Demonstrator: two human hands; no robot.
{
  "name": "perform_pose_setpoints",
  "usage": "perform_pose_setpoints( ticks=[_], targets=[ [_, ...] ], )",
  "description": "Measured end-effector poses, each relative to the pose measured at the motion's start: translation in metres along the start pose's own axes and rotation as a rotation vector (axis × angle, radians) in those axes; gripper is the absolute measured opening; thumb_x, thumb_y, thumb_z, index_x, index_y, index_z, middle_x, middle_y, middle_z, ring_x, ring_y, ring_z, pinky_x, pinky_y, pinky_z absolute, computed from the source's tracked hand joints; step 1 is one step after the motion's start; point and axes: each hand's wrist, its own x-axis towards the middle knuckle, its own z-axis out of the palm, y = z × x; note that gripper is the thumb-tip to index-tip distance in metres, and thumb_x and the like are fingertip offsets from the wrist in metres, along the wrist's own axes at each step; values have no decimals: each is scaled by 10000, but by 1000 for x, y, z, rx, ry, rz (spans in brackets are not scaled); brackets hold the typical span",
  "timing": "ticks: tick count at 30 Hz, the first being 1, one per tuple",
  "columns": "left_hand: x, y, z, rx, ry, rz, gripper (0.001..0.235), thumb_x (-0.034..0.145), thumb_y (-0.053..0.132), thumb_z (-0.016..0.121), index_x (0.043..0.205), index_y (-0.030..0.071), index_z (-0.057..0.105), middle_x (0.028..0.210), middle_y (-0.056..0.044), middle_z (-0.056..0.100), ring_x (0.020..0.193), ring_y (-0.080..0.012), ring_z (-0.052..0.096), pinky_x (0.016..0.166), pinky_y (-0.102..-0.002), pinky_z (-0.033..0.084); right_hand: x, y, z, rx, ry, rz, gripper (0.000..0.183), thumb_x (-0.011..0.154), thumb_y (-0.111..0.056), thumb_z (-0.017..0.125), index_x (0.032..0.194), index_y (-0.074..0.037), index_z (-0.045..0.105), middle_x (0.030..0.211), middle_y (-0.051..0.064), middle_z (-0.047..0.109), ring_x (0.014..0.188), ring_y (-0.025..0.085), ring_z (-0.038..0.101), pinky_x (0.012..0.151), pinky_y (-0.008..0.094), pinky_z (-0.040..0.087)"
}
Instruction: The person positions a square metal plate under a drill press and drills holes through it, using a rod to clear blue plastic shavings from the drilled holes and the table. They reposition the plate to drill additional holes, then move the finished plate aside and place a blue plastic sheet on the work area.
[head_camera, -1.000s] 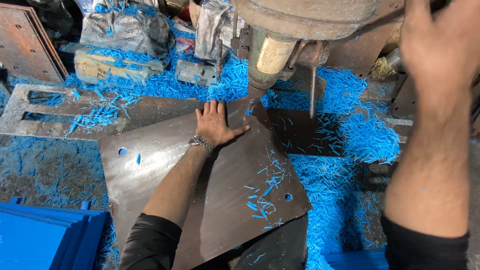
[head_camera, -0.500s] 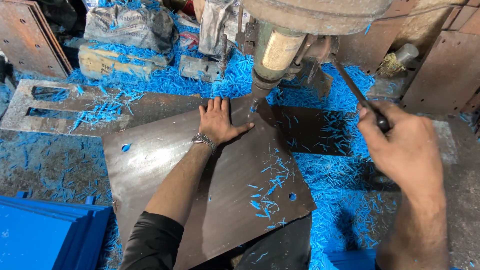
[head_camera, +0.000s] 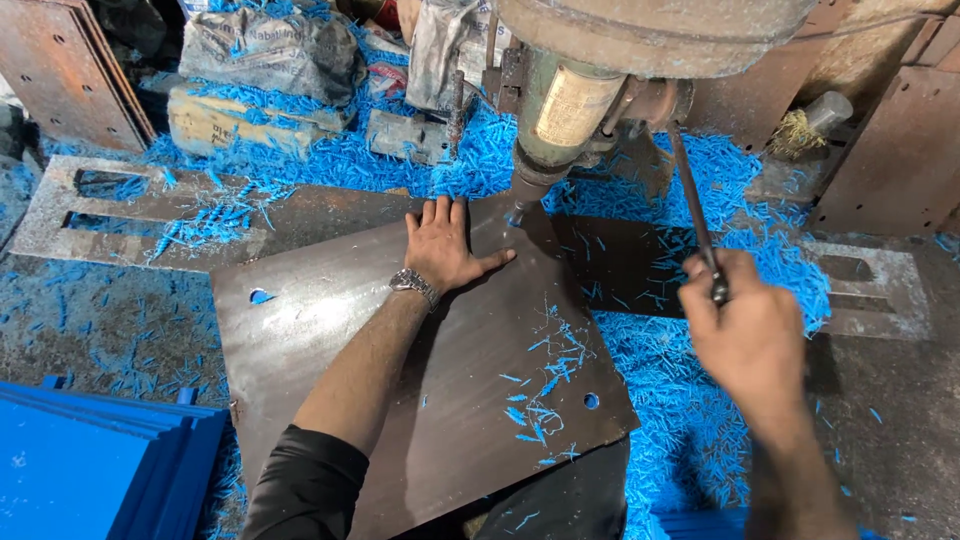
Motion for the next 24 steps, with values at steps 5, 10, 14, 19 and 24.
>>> perform_pose_setpoints(
  ticks=[5,10,14,19,24],
  targets=[
    [-1,0,-1,-20,-11,-15,1273,739,948,549,1512,-46,362,1442,-246,432,1298,-418,427,1060,-640,310,-5,-8,-1,0,27,6,218,1034,-178,617,1147,-10,698,646,144,683,469,327,622,466,460,467],
    [-1,-1,1,3,39,7,1264,751,960,513,1494,-55,386,1380,-237,459,1227,-410,453,1008,-614,343,-8,8,29,20,168,-105,191,1040,-125,614,1105,48,658,601,126,637,435,306,575,455,438,435],
    [-3,0,3,-4,92,38,1229,759,937,549,1446,-75,436,1305,-233,487,1145,-396,478,961,-571,361,-9,-1,19,39,124,-97,205,1034,-123,628,1114,61,671,624,150,642,448,307,580,444,444,434],
    [-8,5,-8,-70,98,-41,1148,664,942,604,1398,66,493,1279,-104,518,1231,-280,478,1017,-531,332,-12,9,38,120,169,7,234,1081,-262,585,1092,-47,677,660,291,623,737,559,654,623,616,488],
    [-5,3,0,-67,105,-48,1154,651,947,608,1398,75,494,1286,-102,521,1235,-278,481,1021,-531,339,-13,1,35,81,182,27,232,1082,-269,594,1078,-54,678,638,281,617,703,551,654,602,595,489]
  ],
)
